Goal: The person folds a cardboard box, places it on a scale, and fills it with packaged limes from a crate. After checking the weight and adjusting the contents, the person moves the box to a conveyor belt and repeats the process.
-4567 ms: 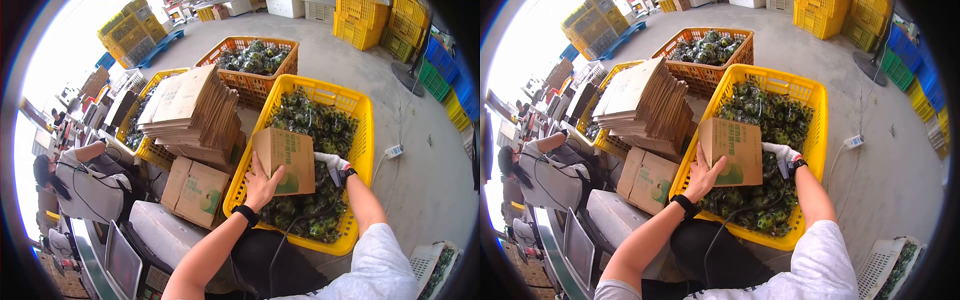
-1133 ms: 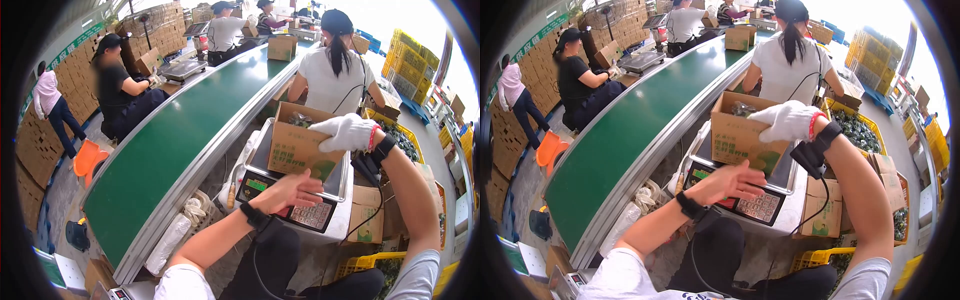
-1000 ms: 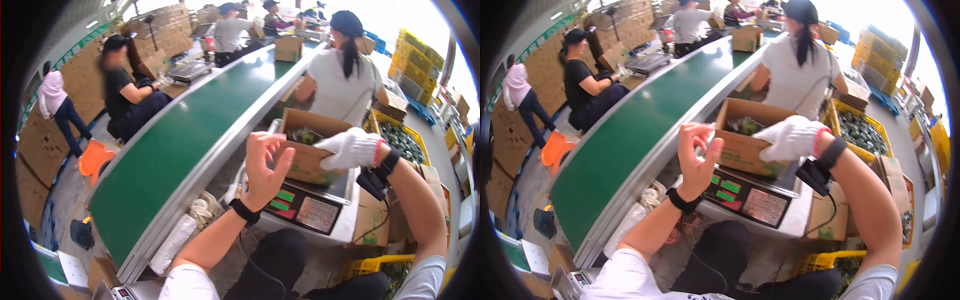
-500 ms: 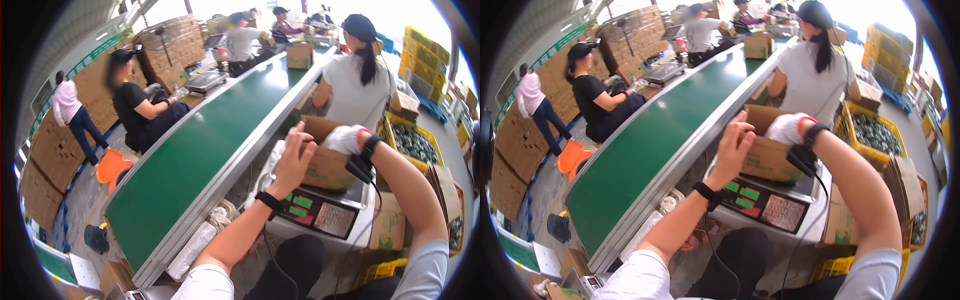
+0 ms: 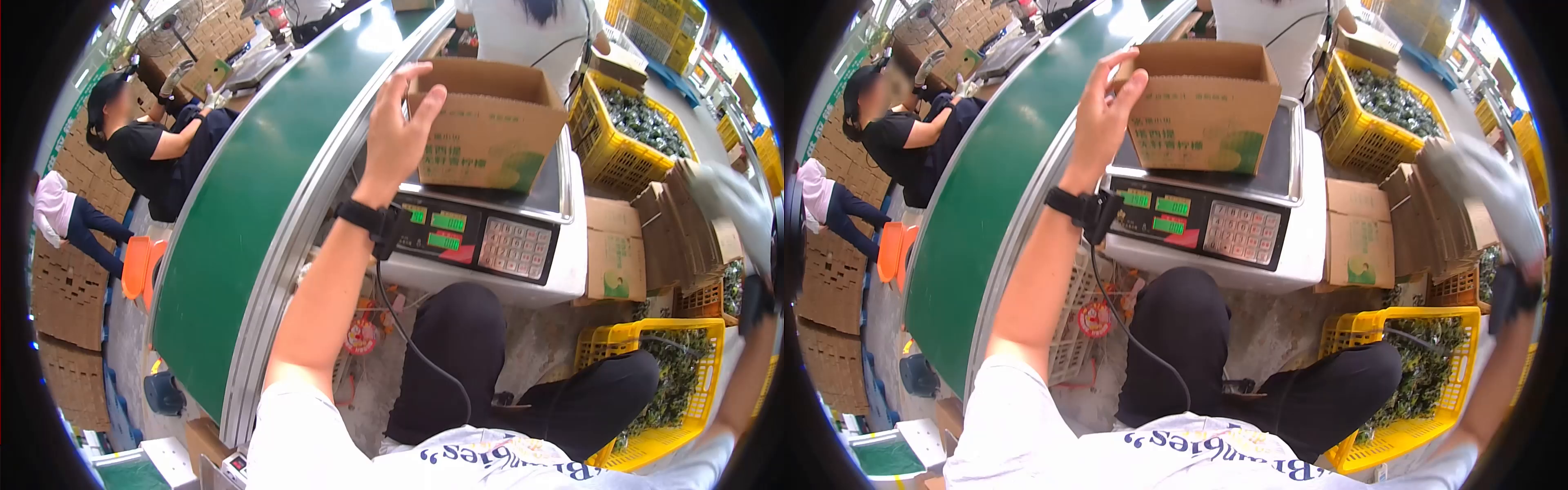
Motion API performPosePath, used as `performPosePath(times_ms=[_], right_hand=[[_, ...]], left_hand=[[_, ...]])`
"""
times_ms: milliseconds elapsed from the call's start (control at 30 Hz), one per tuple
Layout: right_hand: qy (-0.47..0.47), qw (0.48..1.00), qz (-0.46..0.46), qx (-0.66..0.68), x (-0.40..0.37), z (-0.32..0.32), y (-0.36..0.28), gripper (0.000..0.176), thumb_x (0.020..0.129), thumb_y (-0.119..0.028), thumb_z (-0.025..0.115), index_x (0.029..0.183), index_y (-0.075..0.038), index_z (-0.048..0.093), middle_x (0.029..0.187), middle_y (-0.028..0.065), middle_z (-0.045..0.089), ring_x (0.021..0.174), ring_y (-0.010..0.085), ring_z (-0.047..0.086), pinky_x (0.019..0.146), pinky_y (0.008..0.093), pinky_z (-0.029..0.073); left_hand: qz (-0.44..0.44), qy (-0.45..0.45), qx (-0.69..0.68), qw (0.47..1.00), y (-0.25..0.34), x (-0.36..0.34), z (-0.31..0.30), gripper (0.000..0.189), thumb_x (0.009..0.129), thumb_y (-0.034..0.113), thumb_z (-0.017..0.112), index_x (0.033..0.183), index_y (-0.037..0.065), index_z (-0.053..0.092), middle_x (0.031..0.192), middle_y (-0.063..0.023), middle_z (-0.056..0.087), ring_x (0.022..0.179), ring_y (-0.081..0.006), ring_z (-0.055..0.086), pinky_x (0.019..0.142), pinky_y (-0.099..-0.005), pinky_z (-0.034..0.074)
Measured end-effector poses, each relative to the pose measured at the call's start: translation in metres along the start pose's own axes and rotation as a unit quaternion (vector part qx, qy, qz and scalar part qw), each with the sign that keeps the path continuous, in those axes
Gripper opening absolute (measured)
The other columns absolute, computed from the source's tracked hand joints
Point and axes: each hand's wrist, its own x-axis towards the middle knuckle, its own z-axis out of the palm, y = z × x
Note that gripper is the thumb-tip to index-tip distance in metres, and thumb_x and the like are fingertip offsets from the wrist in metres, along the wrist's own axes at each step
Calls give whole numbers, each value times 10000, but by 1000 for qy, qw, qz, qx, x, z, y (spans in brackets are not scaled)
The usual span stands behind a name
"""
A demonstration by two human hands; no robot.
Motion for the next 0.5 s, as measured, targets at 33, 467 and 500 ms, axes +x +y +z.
performPosePath(times_ms=[33,467,500], right_hand=[[-19,997,72,-10,-27,-18,33,272,976,-179,544,1150,-35,696,1025,39,640,910,117,642,785,260,510],[173,855,480,94,-264,235,526,1184,799,-572,806,1651,-169,90,1145,216,691,1000,310,647,899,417,509],[203,842,456,206,-259,244,501,1156,801,-576,803,1643,-188,114,1109,207,696,959,317,657,876,433,511]], left_hand=[[-5,-12,4,1000,1,3,-2,454,961,391,685,1306,101,622,1289,-166,626,1241,-321,575,1043,-411,445],[1,43,-109,993,116,-57,1,300,1040,327,582,1138,44,603,1154,-59,665,1071,-130,611,955,-300,464],[34,-17,-123,992,118,-70,13,280,1045,302,566,1122,34,592,1119,-69,665,1020,-139,624,916,-305,487]])
